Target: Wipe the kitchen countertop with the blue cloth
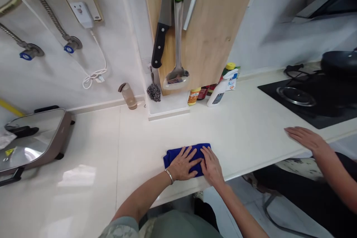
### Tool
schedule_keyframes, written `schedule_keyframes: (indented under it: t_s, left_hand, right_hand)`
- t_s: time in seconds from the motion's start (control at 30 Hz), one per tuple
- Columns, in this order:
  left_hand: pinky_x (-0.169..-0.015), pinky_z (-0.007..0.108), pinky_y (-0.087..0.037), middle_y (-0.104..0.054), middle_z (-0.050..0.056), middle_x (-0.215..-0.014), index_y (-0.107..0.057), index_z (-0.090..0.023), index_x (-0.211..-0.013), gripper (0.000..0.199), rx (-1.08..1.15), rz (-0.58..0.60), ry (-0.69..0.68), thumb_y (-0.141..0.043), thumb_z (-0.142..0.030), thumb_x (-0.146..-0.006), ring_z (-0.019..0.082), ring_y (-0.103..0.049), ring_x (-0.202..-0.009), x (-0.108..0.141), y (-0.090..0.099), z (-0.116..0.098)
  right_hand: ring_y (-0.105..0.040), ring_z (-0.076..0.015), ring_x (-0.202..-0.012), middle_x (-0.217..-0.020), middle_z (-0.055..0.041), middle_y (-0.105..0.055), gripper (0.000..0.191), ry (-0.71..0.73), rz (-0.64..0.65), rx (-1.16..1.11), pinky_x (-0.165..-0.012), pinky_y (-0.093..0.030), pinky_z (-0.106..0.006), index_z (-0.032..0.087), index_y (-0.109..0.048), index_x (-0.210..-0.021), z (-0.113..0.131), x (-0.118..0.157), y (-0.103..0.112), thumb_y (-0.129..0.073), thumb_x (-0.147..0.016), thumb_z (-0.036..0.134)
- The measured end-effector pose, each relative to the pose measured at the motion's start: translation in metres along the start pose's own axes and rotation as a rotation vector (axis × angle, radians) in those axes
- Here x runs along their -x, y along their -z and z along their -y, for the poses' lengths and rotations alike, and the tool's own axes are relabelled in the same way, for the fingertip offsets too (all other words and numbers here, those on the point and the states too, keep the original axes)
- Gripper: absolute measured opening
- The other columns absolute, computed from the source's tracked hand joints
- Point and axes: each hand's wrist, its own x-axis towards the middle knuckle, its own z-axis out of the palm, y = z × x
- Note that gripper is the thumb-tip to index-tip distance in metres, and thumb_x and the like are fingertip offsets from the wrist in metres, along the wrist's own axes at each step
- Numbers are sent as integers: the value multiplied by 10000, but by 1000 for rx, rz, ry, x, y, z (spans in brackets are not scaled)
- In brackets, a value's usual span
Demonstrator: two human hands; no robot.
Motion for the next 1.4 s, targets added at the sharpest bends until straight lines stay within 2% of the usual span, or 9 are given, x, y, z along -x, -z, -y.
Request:
schedule_keyframes:
  t_s: [0.1, 0.23, 0.4, 0.7, 0.9, 1.13, 1.27, 1.4]
  left_hand:
    - [-1231, 579, -147, -196, 104, -1653, -350, -283, -1526, 621, 22, 7, -21, -482, -486, -955, 312, -127, -1532, 31, 7, 2]
    - [-1241, 554, -148, -212, 65, -1652, -343, -309, -1526, 604, 40, -23, 22, -496, -444, -957, 284, -147, -1531, 70, 13, 5]
    - [-1257, 511, -150, -252, 11, -1643, -301, -309, -1540, 543, 60, -37, 114, -378, -341, -1004, 222, -143, -1533, 111, 18, 4]
    - [-1249, 523, -207, -255, 12, -1642, -270, -311, -1550, 573, -18, -48, 110, -414, -284, -996, 229, -150, -1531, 188, 32, 1]
    - [-1196, 543, -332, -270, 45, -1636, -246, -293, -1557, 599, -168, -102, 94, -428, -235, -989, 263, -216, -1514, 209, 29, -1]
    - [-1171, 527, -380, -333, 39, -1609, -277, -304, -1545, 619, -257, -174, 197, -427, -167, -961, 248, -278, -1494, 237, 23, -3]
    - [-1171, 525, -381, -348, 48, -1602, -319, -290, -1534, 620, -274, -192, 230, -442, -149, -943, 255, -282, -1492, 238, 23, -6]
    - [-1171, 512, -385, -353, 54, -1600, -336, -280, -1530, 619, -276, -213, 202, -452, -150, -936, 257, -293, -1488, 225, 21, -7]
  right_hand:
    - [-319, -316, -1441, -1489, -142, -446, 544, 15, 75, 73, -1123, -414, -609, 166, -341, -1493, 6, 9, -16, -358, -950, 195]
    - [-278, -302, -1463, -1539, -123, -387, 571, 59, 152, 85, -1152, -390, -583, 173, -299, -1518, 28, 25, -24, -369, -952, 197]
    - [-258, -298, -1472, -1561, -119, -354, 589, 74, 181, 102, -1157, -382, -583, 191, -235, -1543, 63, 34, -30, -346, -965, 189]
    - [-193, -266, -1497, -1607, -82, -277, 618, 62, 243, 197, -1192, -357, -520, 177, -174, -1565, 136, 63, -48, -348, -971, 188]
    - [-176, -235, -1503, -1620, -65, -240, 620, 69, 271, 254, -1203, -356, -460, 174, -151, -1569, 146, 62, -41, -347, -982, 216]
    - [-162, -242, -1506, -1635, -55, -183, 626, 52, 274, 283, -1204, -351, -458, 168, -126, -1570, 147, 58, -39, -340, -983, 215]
    - [-163, -251, -1505, -1637, -62, -163, 644, 57, 293, 241, -1210, -332, -464, 171, -94, -1571, 145, 55, -37, -352, -987, 255]
    - [-182, -254, -1500, -1637, -55, -160, 658, 70, 296, 207, -1214, -316, -445, 180, -96, -1572, 132, 47, -34, -368, -980, 273]
